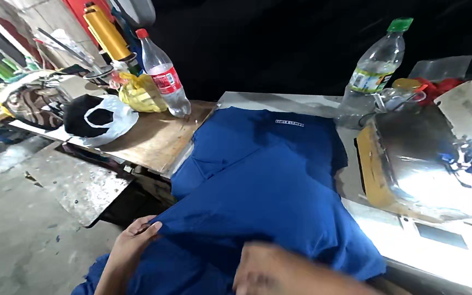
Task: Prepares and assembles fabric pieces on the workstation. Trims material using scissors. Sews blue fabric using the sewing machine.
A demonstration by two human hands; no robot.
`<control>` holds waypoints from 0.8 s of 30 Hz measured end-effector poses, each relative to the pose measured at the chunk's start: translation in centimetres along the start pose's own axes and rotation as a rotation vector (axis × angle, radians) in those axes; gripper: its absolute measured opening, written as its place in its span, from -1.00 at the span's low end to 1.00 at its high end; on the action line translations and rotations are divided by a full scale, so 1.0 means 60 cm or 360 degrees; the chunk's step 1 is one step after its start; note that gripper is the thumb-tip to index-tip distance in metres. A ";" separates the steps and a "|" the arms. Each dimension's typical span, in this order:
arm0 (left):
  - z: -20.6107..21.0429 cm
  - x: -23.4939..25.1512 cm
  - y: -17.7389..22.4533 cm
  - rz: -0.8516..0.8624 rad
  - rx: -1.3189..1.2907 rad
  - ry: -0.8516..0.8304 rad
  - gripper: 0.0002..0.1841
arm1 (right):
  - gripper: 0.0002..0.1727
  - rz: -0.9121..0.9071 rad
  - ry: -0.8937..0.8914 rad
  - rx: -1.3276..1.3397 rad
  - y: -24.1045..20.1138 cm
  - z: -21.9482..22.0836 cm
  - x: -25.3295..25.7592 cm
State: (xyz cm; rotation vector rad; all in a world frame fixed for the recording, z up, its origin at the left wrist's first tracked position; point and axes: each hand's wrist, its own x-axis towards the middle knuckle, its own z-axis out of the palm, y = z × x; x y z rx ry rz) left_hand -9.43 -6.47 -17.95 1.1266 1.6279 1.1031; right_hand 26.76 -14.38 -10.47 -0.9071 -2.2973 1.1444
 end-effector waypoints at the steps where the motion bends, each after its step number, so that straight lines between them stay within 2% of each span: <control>1: 0.006 0.001 -0.005 -0.0011 -0.0079 -0.0003 -0.69 | -0.75 0.0178 0.0163 -0.0075 0.026 -0.052 0.015; 4: 0.016 -0.002 -0.014 -0.0064 -0.0271 -0.0045 -0.87 | -0.79 0.0510 0.0730 -0.0460 0.108 -0.179 0.052; 7: 0.021 -0.001 -0.027 -0.0083 -0.0431 -0.0072 -0.86 | -0.71 0.0703 0.1130 -0.0689 0.168 -0.257 0.086; 10: 0.031 0.001 -0.034 -0.0054 -0.0496 -0.0018 -0.85 | -0.58 0.0976 0.1096 -0.0704 0.207 -0.290 0.114; 12: 0.039 -0.001 -0.035 -0.0018 -0.0499 0.0076 -0.87 | -0.63 0.1063 0.0993 -0.0640 0.227 -0.294 0.123; 14: 0.043 -0.005 -0.033 0.0012 -0.0481 0.0164 -0.89 | -0.73 0.1051 0.0997 -0.0595 0.233 -0.289 0.125; 20: 0.045 -0.011 -0.043 0.0039 -0.0432 0.0290 -0.90 | -0.72 0.0923 0.1256 -0.0478 0.218 -0.277 0.112; 24: 0.045 -0.008 -0.053 0.0076 -0.0425 0.0271 -0.86 | -0.77 0.0841 0.1147 -0.0614 0.213 -0.283 0.107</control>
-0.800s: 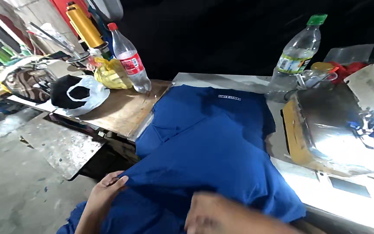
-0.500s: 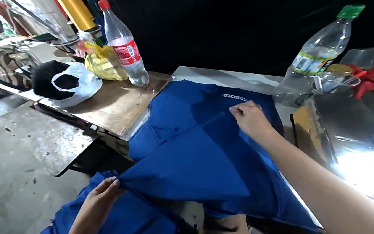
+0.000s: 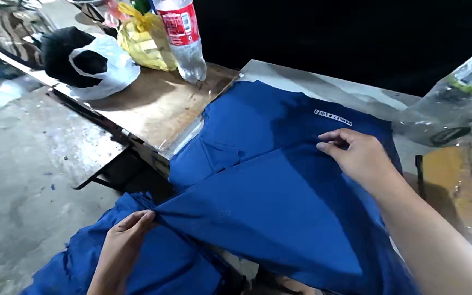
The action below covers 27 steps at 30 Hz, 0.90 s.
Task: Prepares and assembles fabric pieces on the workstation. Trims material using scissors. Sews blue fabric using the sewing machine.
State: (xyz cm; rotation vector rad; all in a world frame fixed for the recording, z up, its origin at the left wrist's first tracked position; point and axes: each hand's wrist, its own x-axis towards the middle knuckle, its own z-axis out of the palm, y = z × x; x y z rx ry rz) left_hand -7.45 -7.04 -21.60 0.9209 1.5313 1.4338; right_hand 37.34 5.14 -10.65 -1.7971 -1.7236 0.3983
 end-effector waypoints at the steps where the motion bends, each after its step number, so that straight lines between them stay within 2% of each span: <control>1: -0.001 0.001 -0.001 0.0012 -0.0004 -0.0014 -0.85 | -0.79 0.0015 -0.0025 -0.0041 -0.004 -0.004 0.001; 9: 0.008 0.003 -0.002 0.0022 -0.0089 -0.0053 -0.83 | -0.73 0.0219 0.0005 -0.0153 -0.010 0.000 0.015; 15: 0.007 0.004 -0.004 0.0033 -0.0163 -0.0051 -0.84 | -0.73 0.0215 0.0093 -0.0045 -0.011 -0.005 0.007; 20: 0.005 0.004 -0.002 0.0109 -0.0080 -0.0057 -0.86 | -0.73 0.0179 -0.0083 -0.0079 -0.007 -0.006 0.001; 23: -0.019 -0.005 0.015 0.0239 -0.0118 -0.0068 -0.84 | -0.86 -0.0117 0.0058 0.0194 -0.011 -0.028 0.004; 25: -0.034 -0.009 0.020 0.0262 -0.0175 -0.0093 -0.87 | -0.87 -0.0086 0.0100 0.0449 -0.007 -0.024 0.021; 27: -0.036 -0.005 0.015 0.0200 -0.0170 -0.0107 -0.84 | -0.87 0.0010 -0.0025 0.0397 0.007 0.000 0.033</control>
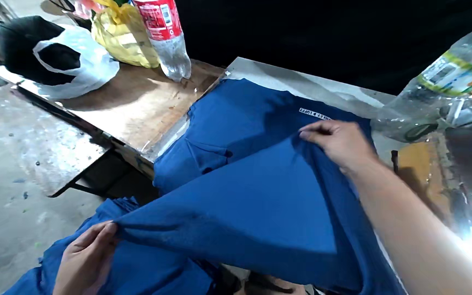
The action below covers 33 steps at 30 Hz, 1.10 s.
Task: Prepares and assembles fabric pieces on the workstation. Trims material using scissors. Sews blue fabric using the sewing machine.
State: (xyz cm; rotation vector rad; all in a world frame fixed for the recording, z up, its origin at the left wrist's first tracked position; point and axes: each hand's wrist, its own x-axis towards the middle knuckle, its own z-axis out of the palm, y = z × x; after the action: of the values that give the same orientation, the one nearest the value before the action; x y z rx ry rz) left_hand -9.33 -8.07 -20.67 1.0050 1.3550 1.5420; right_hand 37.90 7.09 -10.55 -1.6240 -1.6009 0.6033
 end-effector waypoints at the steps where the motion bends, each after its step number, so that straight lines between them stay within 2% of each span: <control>1: 0.004 0.005 -0.006 -0.0040 -0.0013 0.0013 -0.82 | -0.87 0.0058 -0.0061 -0.0079 0.009 0.009 0.007; 4: 0.022 0.005 -0.016 -0.0130 -0.0025 0.0068 -0.78 | -0.80 0.0143 -0.0087 -0.0279 0.011 0.029 0.014; 7: 0.023 0.004 -0.027 -0.0116 -0.0078 0.0094 -0.79 | -0.50 0.0125 -0.0191 -0.0410 0.013 0.026 0.019; 8: 0.021 0.006 -0.032 -0.0115 -0.0095 0.0085 -0.81 | -0.48 0.0098 -0.0230 -0.0458 0.013 0.024 0.024; 12: 0.020 0.008 -0.043 -0.0114 -0.0113 0.0067 -0.91 | -0.69 -0.0001 -0.0294 -0.0543 0.014 0.021 0.035; 15: 0.025 0.006 -0.045 -0.0082 -0.0129 0.0046 -0.92 | -0.70 -0.0052 -0.0403 -0.0627 0.012 0.021 0.043; 17: 0.026 0.006 -0.046 -0.0080 -0.0138 0.0035 -0.91 | -0.77 -0.0101 -0.0448 -0.0659 0.015 0.021 0.048; 20: 0.036 0.002 -0.038 -0.0060 -0.0182 0.0130 -0.85 | -0.81 -0.0114 -0.0458 -0.0600 0.008 0.013 0.042; 25: 0.049 -0.016 -0.004 0.0239 -0.0265 0.0246 -0.88 | -0.82 -0.0031 -0.0172 -0.0006 -0.045 -0.046 -0.031; 27: 0.051 -0.026 0.023 0.0387 -0.0261 0.0243 -0.93 | -0.81 -0.0153 -0.0068 0.0169 -0.055 -0.082 -0.067; 29: 0.057 -0.040 0.058 0.0532 -0.0228 0.0253 -0.85 | -0.77 -0.0429 0.0016 0.0232 -0.049 -0.124 -0.096; 33: 0.074 -0.069 0.138 0.0779 -0.0225 0.0328 -0.69 | -0.66 -0.0534 0.0257 0.0466 -0.101 -0.192 -0.178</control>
State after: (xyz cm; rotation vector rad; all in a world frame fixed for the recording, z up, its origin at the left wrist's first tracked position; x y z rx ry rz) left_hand -4.44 -11.09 -12.18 1.1702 1.1638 2.1233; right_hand 42.06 -5.98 -0.85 -1.1301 -1.5388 0.4880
